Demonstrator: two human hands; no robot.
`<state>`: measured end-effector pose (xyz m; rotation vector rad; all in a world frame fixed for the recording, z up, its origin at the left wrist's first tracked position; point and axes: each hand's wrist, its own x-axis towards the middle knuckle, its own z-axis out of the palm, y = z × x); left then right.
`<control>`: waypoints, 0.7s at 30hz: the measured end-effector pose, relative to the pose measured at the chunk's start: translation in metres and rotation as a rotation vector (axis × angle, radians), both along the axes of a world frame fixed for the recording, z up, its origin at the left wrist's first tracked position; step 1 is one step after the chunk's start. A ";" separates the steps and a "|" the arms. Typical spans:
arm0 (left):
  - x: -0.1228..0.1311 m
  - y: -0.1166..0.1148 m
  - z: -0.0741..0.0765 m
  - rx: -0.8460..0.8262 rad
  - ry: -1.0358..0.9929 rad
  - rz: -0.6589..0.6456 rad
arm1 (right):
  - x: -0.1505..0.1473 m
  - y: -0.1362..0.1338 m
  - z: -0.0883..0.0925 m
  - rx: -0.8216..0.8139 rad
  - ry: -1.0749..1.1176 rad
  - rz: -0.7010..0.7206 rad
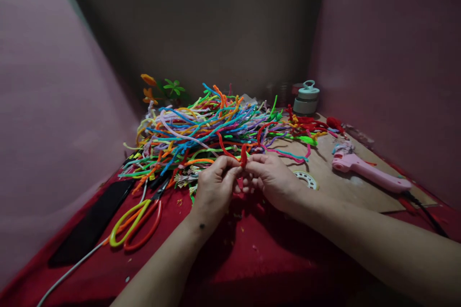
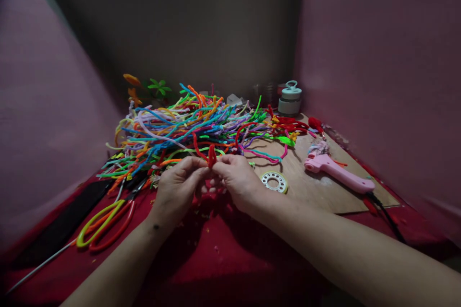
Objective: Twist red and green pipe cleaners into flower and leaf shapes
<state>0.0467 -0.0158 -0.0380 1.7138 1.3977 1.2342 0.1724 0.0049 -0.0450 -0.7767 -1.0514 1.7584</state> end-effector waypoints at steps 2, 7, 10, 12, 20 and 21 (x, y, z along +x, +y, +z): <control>0.002 0.000 -0.001 0.005 0.002 0.001 | 0.001 0.001 -0.001 0.010 -0.004 -0.004; 0.004 0.001 0.003 -0.063 -0.032 0.001 | 0.005 0.002 0.001 0.160 -0.200 -0.073; 0.002 0.002 0.008 -0.076 -0.085 -0.008 | 0.007 0.002 0.005 0.249 -0.351 -0.148; 0.001 0.002 0.012 -0.080 -0.139 -0.039 | 0.007 0.001 0.007 0.360 -0.494 -0.219; -0.004 0.001 0.016 -0.191 -0.368 -0.106 | 0.006 -0.006 0.007 0.591 -0.625 -0.199; -0.005 0.001 0.016 -0.204 -0.406 -0.117 | 0.006 -0.006 0.007 0.595 -0.605 -0.197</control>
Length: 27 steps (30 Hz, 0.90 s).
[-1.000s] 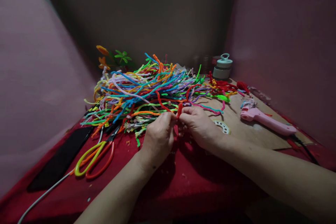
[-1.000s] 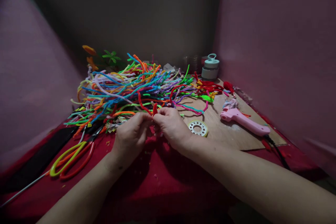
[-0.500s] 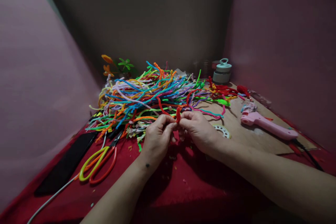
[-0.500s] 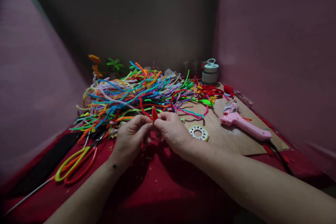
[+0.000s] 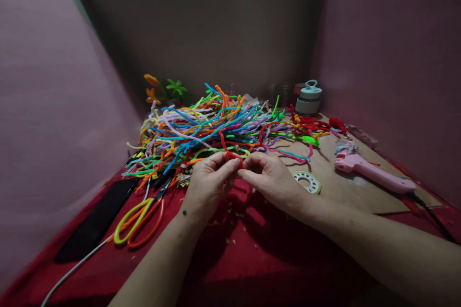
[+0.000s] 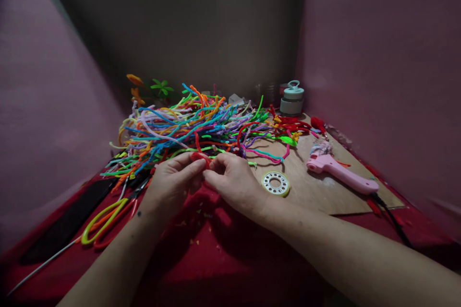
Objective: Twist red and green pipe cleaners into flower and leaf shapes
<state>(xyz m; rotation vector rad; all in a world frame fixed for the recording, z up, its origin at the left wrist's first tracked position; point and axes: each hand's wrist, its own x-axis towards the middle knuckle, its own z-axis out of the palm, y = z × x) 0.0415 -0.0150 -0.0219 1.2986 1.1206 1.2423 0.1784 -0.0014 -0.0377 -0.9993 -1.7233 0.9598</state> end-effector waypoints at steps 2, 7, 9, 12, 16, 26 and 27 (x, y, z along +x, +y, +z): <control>-0.002 0.001 0.000 -0.030 -0.059 -0.036 | 0.000 -0.001 0.001 0.000 0.024 0.029; -0.003 0.001 0.002 -0.075 -0.109 -0.066 | 0.002 -0.003 0.003 -0.084 0.050 0.093; -0.003 0.002 0.002 -0.080 -0.106 -0.090 | 0.002 -0.003 0.002 -0.111 0.067 0.118; -0.004 0.002 0.003 -0.098 -0.096 -0.123 | 0.001 -0.004 0.003 -0.123 0.070 0.154; -0.007 0.001 0.005 -0.116 -0.049 -0.168 | -0.001 -0.006 0.003 -0.112 0.006 0.129; -0.018 0.001 0.013 -0.094 0.183 -0.231 | -0.003 -0.008 0.001 -0.232 0.012 0.127; -0.018 0.000 0.015 -0.100 0.215 -0.245 | -0.004 -0.008 0.002 -0.266 0.010 0.131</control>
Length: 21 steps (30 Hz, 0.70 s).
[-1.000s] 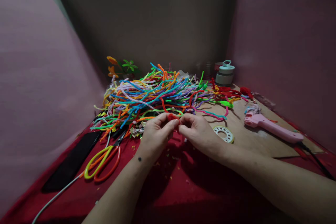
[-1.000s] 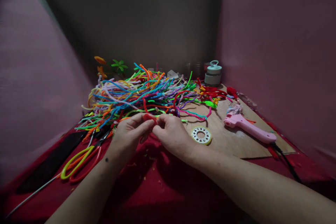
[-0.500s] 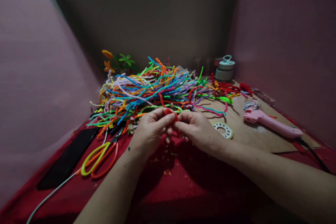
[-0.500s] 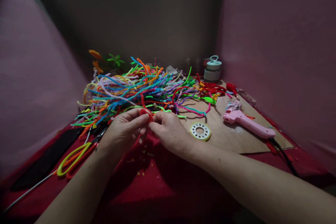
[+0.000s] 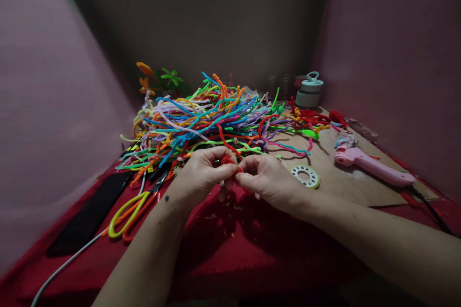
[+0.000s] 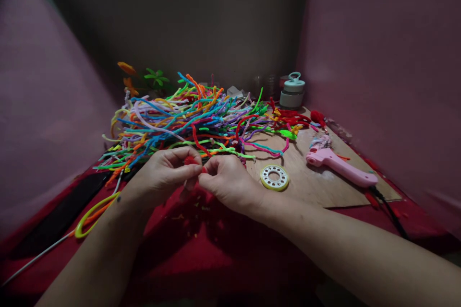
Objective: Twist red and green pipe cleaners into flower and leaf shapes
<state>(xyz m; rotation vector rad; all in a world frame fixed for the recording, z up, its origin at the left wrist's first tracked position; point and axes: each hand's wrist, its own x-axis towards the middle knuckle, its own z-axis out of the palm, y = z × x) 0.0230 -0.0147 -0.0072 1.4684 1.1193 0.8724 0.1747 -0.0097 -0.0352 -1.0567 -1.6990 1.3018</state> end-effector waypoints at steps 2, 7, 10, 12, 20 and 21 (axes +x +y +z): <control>-0.002 -0.001 0.003 -0.009 0.047 -0.024 | 0.000 0.000 0.002 -0.066 -0.003 0.020; -0.004 0.000 0.005 -0.030 0.084 -0.057 | -0.001 0.001 0.002 -0.148 0.008 0.057; -0.005 0.001 0.005 -0.057 0.115 -0.078 | -0.002 0.001 0.000 -0.158 0.025 0.065; -0.005 0.001 0.006 -0.070 0.122 -0.094 | -0.001 0.001 -0.001 -0.173 0.040 0.069; -0.008 0.006 -0.003 -0.182 -0.207 -0.085 | 0.005 0.006 0.003 -0.237 0.269 0.143; -0.007 0.007 -0.005 -0.186 -0.230 -0.074 | 0.006 0.008 0.002 -0.256 0.295 0.146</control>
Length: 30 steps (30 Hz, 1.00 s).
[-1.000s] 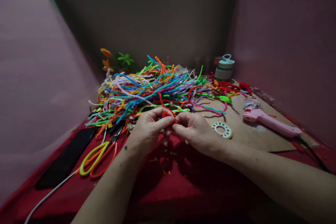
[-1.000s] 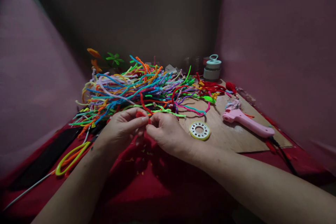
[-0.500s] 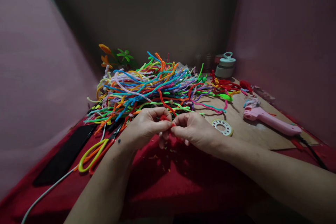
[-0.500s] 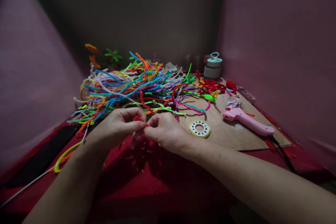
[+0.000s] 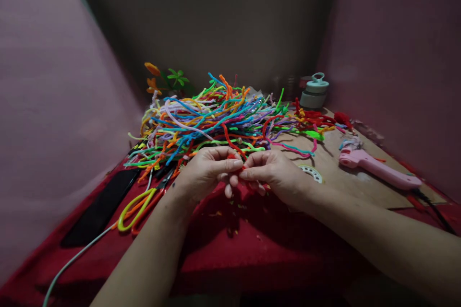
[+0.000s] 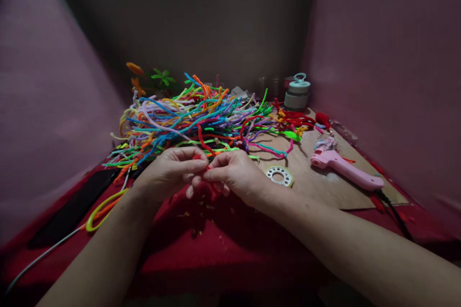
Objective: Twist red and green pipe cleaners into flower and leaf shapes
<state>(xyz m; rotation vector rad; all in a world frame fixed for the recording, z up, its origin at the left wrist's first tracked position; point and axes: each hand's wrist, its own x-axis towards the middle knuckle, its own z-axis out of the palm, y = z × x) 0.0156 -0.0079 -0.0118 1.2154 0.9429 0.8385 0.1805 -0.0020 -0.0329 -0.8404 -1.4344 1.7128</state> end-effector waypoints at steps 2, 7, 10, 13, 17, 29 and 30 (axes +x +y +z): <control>0.002 0.000 -0.003 0.008 -0.011 0.023 | 0.000 0.002 -0.002 -0.075 0.057 0.021; 0.005 -0.001 -0.005 0.051 0.057 0.062 | 0.001 0.007 -0.007 -0.266 0.157 0.138; 0.007 -0.002 -0.003 0.096 0.141 0.106 | 0.001 0.009 -0.008 -0.298 0.144 0.155; 0.012 -0.005 0.000 0.159 0.236 0.168 | 0.000 0.009 -0.009 -0.321 0.117 0.141; 0.015 -0.008 0.004 0.216 0.347 0.186 | -0.001 0.009 -0.011 -0.375 0.110 0.119; -0.001 0.002 0.001 0.090 0.102 0.139 | 0.002 0.016 -0.010 -0.343 0.290 0.070; 0.000 0.002 0.001 0.084 0.131 0.124 | 0.002 0.018 -0.012 -0.358 0.327 0.065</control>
